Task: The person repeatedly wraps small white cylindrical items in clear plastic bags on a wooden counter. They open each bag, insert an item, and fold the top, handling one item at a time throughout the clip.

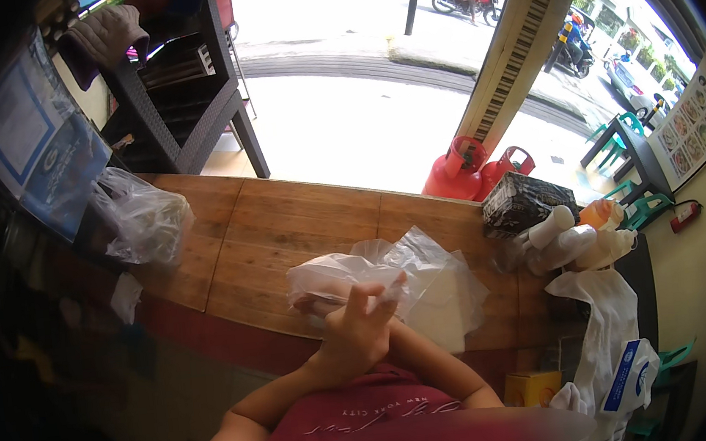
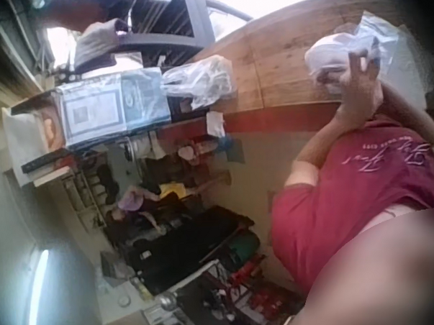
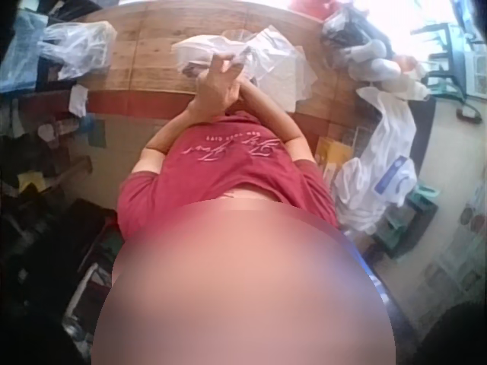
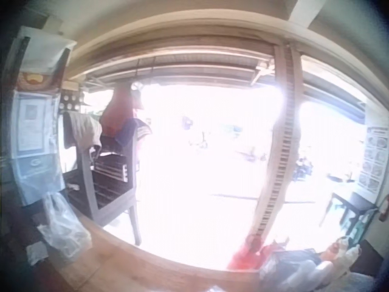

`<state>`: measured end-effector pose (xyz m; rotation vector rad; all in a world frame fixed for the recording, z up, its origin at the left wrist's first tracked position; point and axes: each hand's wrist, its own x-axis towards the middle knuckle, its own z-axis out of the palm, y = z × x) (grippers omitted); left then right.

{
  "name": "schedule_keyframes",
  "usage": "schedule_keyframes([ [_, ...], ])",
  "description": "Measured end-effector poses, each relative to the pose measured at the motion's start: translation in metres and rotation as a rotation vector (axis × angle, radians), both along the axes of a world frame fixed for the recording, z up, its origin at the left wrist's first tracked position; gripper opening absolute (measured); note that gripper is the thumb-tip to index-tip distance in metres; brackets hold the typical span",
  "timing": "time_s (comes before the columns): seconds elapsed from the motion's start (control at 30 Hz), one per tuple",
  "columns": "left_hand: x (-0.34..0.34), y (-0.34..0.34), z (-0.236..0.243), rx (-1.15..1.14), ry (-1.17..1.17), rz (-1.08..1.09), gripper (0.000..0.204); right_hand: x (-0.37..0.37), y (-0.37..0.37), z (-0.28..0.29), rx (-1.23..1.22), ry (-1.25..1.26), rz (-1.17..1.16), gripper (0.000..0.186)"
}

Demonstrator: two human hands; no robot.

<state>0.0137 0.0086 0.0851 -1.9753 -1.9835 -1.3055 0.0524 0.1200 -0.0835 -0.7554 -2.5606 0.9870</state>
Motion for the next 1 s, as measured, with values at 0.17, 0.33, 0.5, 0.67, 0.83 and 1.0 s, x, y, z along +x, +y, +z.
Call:
schedule_keyframes([
  [0.17,-0.01,-0.006,-0.03,-0.303,-0.13,-0.083,0.058,0.015,-0.005,-0.02,-0.122,0.056,-0.036,0.026],
  [0.33,0.012,0.017,-0.073,-0.28,-0.127,-0.298,0.055,0.076,0.013,-0.024,-0.336,0.294,-0.292,0.029],
  [0.5,0.037,0.048,-0.078,-0.16,-0.118,-0.467,0.058,0.125,0.048,-0.034,-0.529,0.562,-0.587,0.033],
  [0.67,0.032,0.046,-0.052,0.033,-0.048,-0.633,0.019,0.135,0.079,-0.043,-0.779,0.778,-0.601,0.036],
  [0.83,-0.012,0.02,-0.052,0.204,-0.012,-0.179,0.029,0.136,0.114,-0.034,-1.16,0.77,-0.258,0.035],
  [1.0,-0.047,0.027,-0.095,-0.281,0.144,0.425,0.053,0.125,0.108,-0.019,-1.335,0.831,0.003,0.034],
])
